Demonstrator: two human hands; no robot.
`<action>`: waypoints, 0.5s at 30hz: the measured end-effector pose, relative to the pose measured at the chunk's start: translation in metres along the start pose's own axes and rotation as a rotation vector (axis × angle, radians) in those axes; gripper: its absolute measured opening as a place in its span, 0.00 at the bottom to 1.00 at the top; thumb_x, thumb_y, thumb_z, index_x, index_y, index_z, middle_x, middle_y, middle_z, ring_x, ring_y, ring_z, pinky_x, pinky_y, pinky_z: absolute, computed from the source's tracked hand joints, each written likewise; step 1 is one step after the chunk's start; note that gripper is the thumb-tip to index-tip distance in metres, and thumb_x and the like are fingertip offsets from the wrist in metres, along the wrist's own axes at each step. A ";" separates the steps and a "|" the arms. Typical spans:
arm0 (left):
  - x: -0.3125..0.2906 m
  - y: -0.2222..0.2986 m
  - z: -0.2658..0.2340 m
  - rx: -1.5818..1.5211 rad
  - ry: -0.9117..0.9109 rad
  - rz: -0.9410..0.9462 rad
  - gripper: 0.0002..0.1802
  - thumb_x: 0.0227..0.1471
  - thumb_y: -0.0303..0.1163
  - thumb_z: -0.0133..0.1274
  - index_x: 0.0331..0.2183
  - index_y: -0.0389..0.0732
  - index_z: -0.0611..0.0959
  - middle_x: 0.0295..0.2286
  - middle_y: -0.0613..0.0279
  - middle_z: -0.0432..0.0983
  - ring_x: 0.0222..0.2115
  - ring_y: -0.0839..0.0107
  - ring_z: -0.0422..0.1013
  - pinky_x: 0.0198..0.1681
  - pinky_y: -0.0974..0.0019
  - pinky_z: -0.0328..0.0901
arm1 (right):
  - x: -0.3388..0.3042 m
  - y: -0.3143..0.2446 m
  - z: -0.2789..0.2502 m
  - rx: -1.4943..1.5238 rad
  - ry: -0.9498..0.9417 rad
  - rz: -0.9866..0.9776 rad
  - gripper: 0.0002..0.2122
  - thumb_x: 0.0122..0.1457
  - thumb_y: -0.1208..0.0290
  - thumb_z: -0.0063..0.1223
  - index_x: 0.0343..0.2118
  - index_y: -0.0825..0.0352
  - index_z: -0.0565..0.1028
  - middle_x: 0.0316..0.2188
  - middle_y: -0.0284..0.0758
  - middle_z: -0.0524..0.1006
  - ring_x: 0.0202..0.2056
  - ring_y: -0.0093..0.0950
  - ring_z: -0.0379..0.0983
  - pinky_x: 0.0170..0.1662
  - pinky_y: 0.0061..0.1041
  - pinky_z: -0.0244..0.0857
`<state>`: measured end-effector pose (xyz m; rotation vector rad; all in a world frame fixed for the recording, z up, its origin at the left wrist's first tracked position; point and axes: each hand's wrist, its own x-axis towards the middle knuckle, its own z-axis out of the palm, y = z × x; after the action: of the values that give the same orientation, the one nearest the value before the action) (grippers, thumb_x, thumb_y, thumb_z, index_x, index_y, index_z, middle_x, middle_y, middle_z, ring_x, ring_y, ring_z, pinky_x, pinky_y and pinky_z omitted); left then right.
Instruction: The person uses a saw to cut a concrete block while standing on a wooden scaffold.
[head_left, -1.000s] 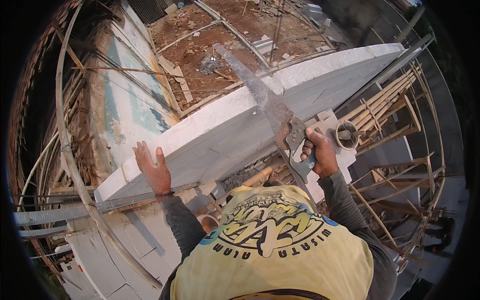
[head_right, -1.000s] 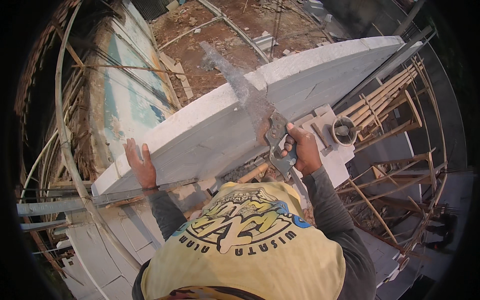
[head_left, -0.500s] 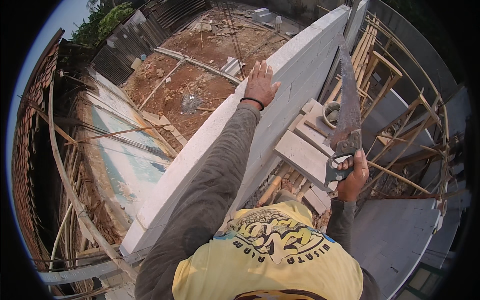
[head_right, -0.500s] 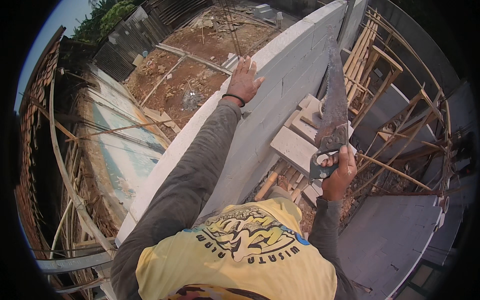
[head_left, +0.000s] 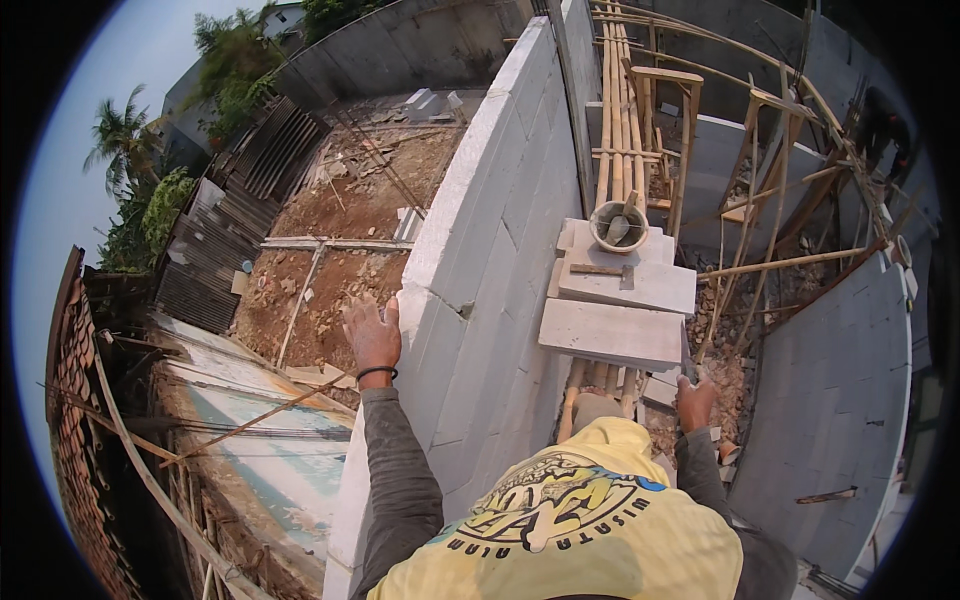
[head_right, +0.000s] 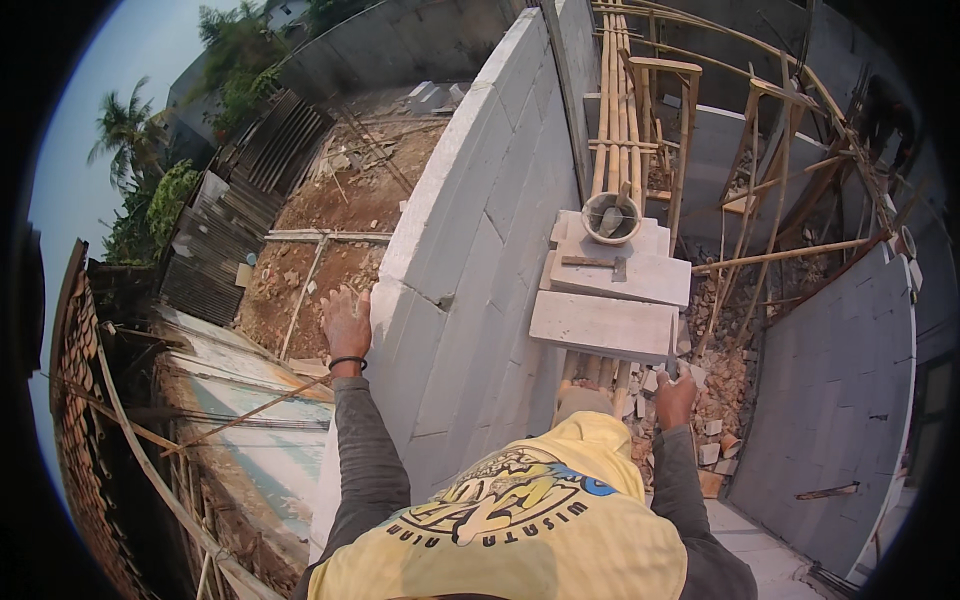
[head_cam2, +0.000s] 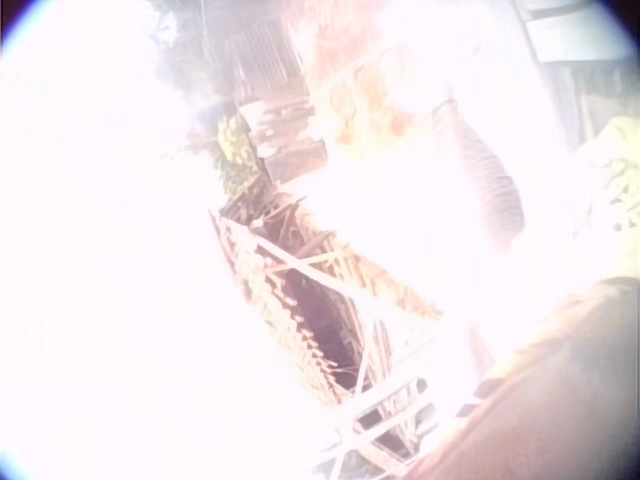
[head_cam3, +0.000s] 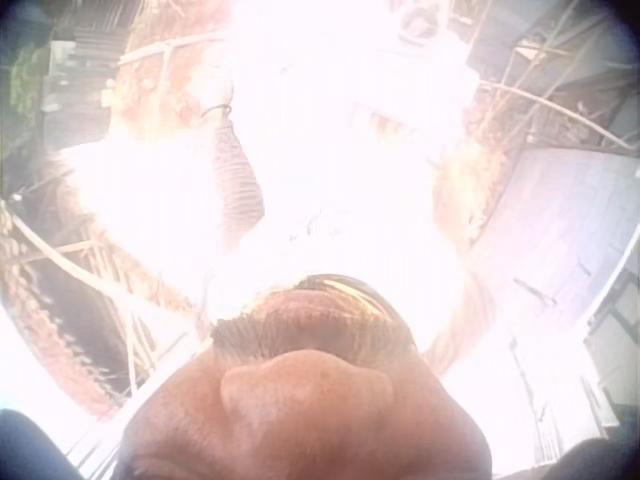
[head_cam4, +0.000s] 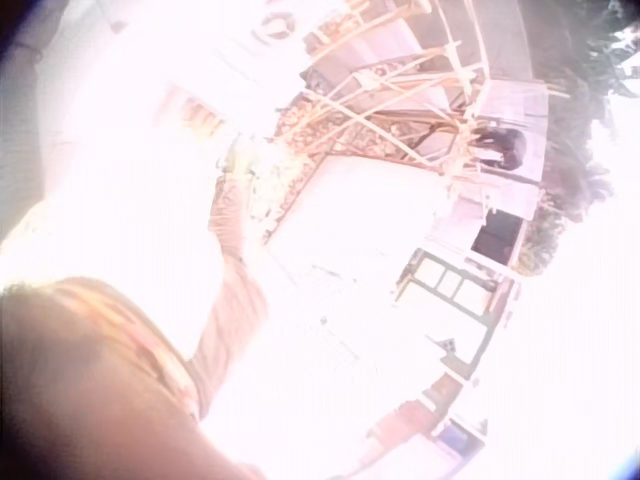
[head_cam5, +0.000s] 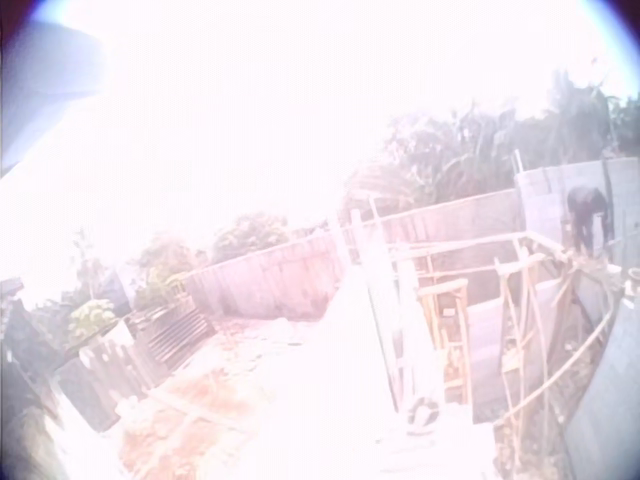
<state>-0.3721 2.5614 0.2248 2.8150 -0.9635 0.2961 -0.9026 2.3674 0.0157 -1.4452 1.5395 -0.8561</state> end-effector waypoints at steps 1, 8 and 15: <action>0.010 0.025 -0.002 -0.042 -0.005 0.032 0.41 0.61 0.59 0.42 0.62 0.35 0.65 0.62 0.38 0.56 0.65 0.42 0.48 0.66 0.43 0.46 | -0.011 -0.043 -0.002 0.160 -0.019 -0.029 0.22 0.62 0.71 0.55 0.57 0.77 0.69 0.21 0.29 0.72 0.19 0.18 0.67 0.21 0.23 0.62; 0.070 0.102 0.051 -0.019 -0.002 0.247 0.43 0.59 0.57 0.47 0.64 0.36 0.61 0.64 0.39 0.52 0.66 0.44 0.46 0.67 0.45 0.44 | 0.036 -0.145 0.006 0.465 -0.145 -0.095 0.19 0.63 0.70 0.55 0.52 0.78 0.71 0.24 0.29 0.72 0.20 0.16 0.66 0.22 0.19 0.63; 0.034 0.061 0.003 0.087 -0.226 -0.381 0.42 0.62 0.58 0.40 0.62 0.31 0.65 0.63 0.37 0.54 0.65 0.38 0.47 0.67 0.45 0.44 | 0.117 -0.201 0.064 0.748 -0.156 -0.083 0.20 0.65 0.65 0.52 0.53 0.76 0.70 0.22 0.27 0.69 0.21 0.16 0.67 0.24 0.22 0.65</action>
<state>-0.3826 2.4933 0.2348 3.0794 -0.4353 -0.0293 -0.7586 2.2343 0.1564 -0.9896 0.8907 -1.1753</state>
